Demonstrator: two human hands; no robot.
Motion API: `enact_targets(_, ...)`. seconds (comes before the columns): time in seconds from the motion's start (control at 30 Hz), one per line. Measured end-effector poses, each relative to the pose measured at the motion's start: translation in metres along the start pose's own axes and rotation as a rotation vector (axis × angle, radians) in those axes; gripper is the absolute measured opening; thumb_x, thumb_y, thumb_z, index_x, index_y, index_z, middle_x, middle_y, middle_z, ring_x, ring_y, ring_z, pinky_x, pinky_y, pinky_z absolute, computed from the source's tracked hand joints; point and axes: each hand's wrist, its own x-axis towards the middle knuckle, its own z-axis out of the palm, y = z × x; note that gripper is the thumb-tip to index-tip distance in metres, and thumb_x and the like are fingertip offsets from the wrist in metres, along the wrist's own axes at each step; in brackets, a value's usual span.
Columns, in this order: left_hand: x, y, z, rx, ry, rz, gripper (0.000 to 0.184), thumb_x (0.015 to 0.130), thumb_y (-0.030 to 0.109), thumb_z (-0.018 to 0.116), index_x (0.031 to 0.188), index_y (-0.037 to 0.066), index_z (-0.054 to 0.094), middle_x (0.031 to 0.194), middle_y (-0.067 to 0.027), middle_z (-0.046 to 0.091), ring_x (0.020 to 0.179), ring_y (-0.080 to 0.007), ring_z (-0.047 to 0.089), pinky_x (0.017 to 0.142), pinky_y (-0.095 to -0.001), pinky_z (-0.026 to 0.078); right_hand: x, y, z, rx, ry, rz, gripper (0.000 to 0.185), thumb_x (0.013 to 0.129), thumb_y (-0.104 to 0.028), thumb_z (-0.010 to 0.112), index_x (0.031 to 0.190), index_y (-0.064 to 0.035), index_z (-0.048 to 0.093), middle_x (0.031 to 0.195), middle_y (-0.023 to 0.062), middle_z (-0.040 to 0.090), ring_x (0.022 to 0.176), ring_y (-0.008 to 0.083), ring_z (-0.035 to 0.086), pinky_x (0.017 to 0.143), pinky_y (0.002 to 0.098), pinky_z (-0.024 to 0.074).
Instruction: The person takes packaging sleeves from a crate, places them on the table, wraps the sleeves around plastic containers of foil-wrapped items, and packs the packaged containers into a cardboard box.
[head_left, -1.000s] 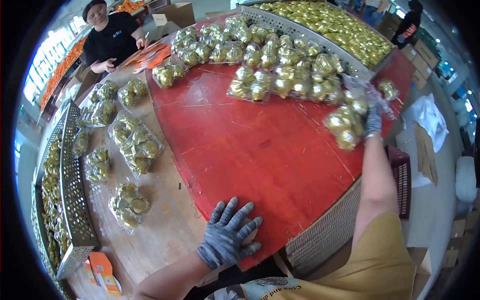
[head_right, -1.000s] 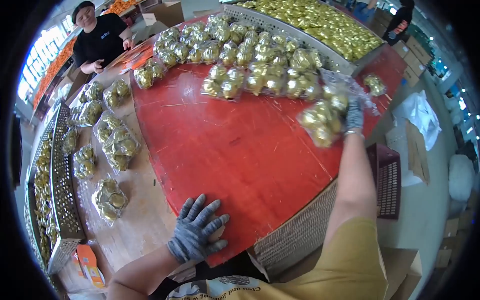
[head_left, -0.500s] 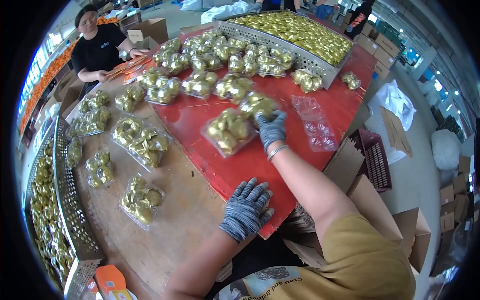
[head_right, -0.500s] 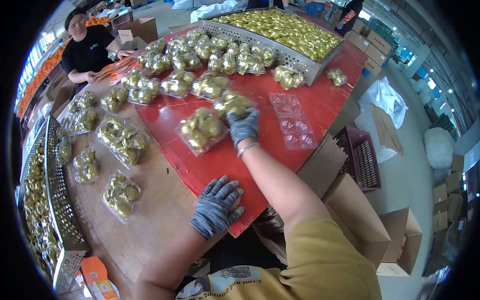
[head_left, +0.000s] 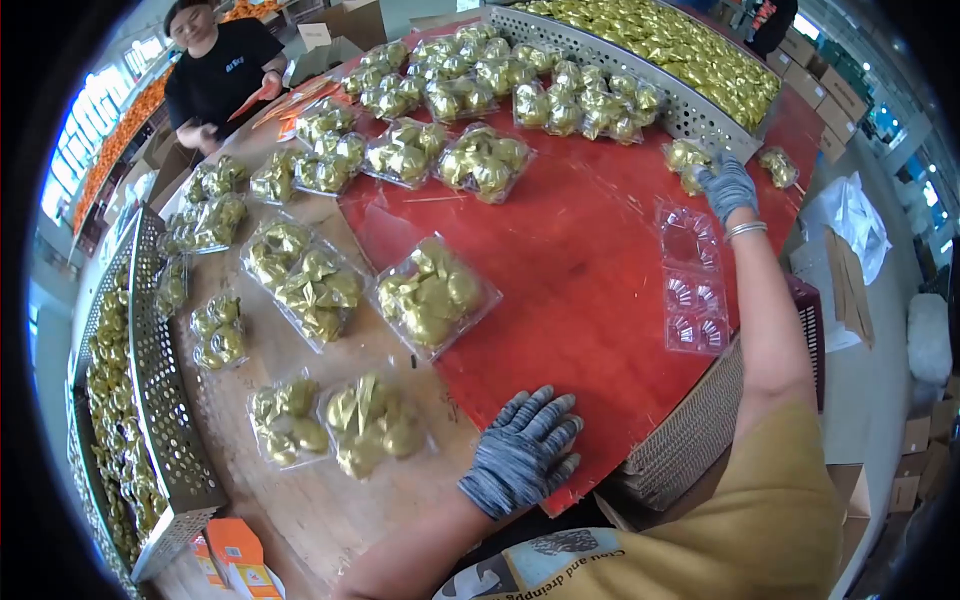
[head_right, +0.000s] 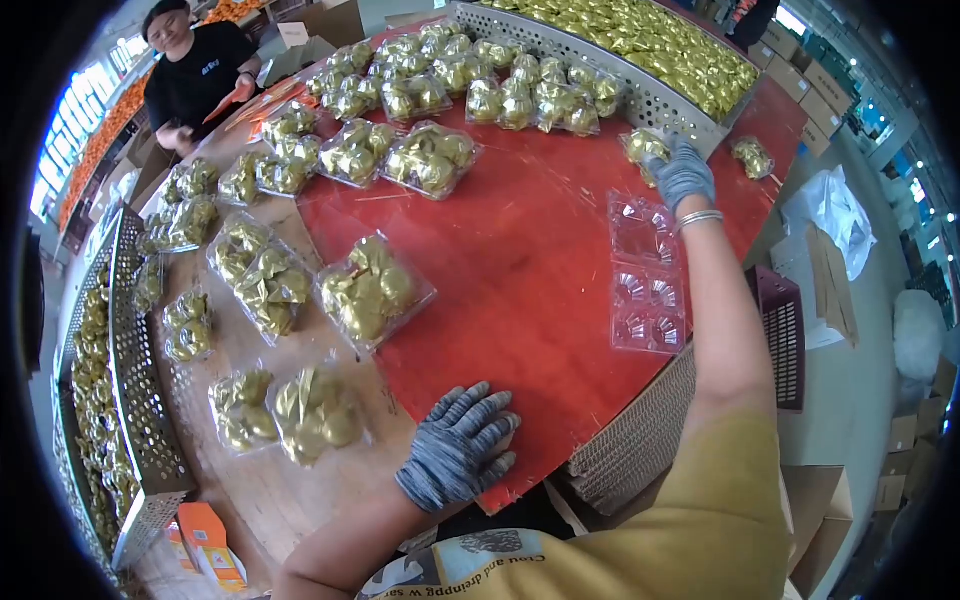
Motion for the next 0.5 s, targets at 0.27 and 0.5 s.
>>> enact_targets(0.27,0.006,0.005,-0.001,0.031,-0.053,-0.024,0.043,0.072,0.029,0.066,0.111,0.014,0.061,0.126,-0.0088,0.053,0.119,-0.0303,0.048,0.102,-0.0451,0.034,-0.087,0.034,-0.029,-0.388,-0.623,0.309,0.084,0.079,-0.035,0.067,0.143,-0.0078,0.020,0.127,0.0250,0.051,0.113,0.0366,0.054,0.092,0.0435,0.0467)
enact_targets(0.5,0.008,0.007,-0.002,0.075,-0.039,-0.002,0.039,0.072,0.031,0.066,0.107,0.015,0.063,0.122,-0.0091,0.055,0.115,-0.0297,0.050,0.100,-0.0443,0.035,-0.005,0.077,-0.045,0.936,-0.463,0.405,0.017,0.091,-0.020,0.051,0.081,-0.0094,0.061,0.074,0.0010,0.059,0.058,0.0113,0.051,0.051,0.0268,0.0419)
